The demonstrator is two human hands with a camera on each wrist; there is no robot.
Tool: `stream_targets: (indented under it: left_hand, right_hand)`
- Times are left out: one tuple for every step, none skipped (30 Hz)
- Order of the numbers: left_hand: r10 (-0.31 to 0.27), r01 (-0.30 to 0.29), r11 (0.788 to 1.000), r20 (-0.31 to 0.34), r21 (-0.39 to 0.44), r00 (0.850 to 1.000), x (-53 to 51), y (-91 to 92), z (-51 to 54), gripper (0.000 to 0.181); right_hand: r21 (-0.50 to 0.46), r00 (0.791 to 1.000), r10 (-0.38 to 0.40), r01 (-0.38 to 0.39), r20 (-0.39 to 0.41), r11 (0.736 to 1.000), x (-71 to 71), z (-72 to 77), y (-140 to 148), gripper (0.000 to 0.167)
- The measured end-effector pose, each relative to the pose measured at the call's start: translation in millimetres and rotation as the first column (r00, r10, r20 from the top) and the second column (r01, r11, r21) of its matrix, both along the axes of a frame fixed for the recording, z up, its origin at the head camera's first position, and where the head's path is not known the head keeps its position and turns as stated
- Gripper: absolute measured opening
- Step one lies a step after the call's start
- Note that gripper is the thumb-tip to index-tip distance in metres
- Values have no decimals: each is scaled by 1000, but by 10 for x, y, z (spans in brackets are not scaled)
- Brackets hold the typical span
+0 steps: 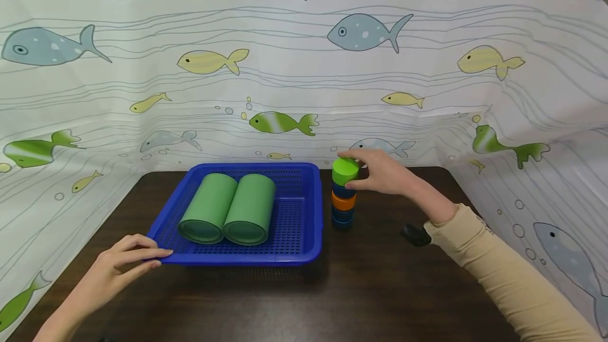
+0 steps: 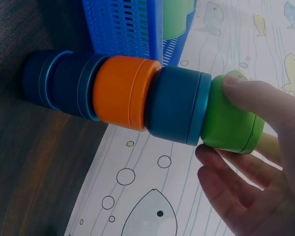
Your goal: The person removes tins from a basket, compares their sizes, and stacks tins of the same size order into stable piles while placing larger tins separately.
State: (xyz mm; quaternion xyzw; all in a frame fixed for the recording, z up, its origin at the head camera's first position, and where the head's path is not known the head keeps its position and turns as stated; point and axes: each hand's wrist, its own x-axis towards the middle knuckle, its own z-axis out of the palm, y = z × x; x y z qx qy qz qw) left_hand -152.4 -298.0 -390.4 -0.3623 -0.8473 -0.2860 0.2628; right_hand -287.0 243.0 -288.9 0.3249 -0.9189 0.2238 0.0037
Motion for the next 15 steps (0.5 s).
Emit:
stream_targets:
  left_hand:
    - [-1, 1, 1000, -6, 0, 1000, 1, -2, 0, 43]
    - [-2, 2, 1000, -3, 2, 1000, 4, -2, 1, 43]
    - [-1, 1, 1000, 1, 1, 1000, 5, 0, 3, 43]
    - [2, -2, 1000, 8, 0, 1000, 9, 2, 7, 45]
    - [6, -5, 1000, 9, -3, 1000, 11, 4, 11, 47]
    - [11, -11, 1000, 16, -5, 1000, 15, 6, 14, 49]
    - [16, -16, 1000, 24, -8, 1000, 20, 9, 17, 50]
    - [20, -20, 1000, 32, -11, 999, 24, 11, 19, 52]
    - [25, -25, 1000, 37, -15, 999, 26, 12, 21, 53]
    - [28, -27, 999, 38, -17, 999, 29, 12, 22, 53]
    - [28, -28, 999, 37, -17, 999, 29, 13, 22, 54]
    - [29, -28, 999, 42, -15, 999, 30, 14, 21, 53]
    - [26, -25, 1000, 39, -12, 999, 30, 13, 21, 53]
    - [22, -22, 1000, 31, -10, 999, 28, 11, 20, 52]
    - [19, -19, 1000, 24, -8, 1000, 27, 9, 20, 51]
  right_hand:
    - [-2, 1000, 2, -2, 2, 1000, 2, 3, -3, 70]
    - [-3, 1000, 6, -6, 0, 1000, 2, 4, -3, 69]
    - [-3, 1000, 6, -6, -1, 1000, 4, 5, -5, 69]
    - [-2, 1000, 6, -6, -4, 1000, 6, 5, -6, 69]
    - [-3, 1000, 6, -6, -5, 1000, 8, 6, -7, 69]
    - [-3, 1000, 7, -7, -7, 1000, 9, 4, -7, 69]
    - [-4, 1000, 6, -6, -7, 1000, 9, 2, -7, 69]
    - [-2, 1000, 5, -5, -8, 1000, 7, -1, -6, 69]
    - [-3, 1000, 2, -2, -6, 1000, 9, -2, -7, 69]
    - [-4, 1000, 1, -1, -3, 1000, 10, -2, -6, 69]
    - [-5, 1000, -1, 1, -1, 1000, 10, -3, -4, 70]
    - [-6, 1000, -1, 1, 0, 1000, 9, -3, -4, 70]
    - [-5, 1000, -1, 1, 0, 1000, 8, -2, -2, 70]
    - [-4, 1000, -2, 2, -2, 1000, 8, -1, -1, 70]
    - [-4, 1000, -3, 3, -4, 1000, 7, 0, -1, 70]
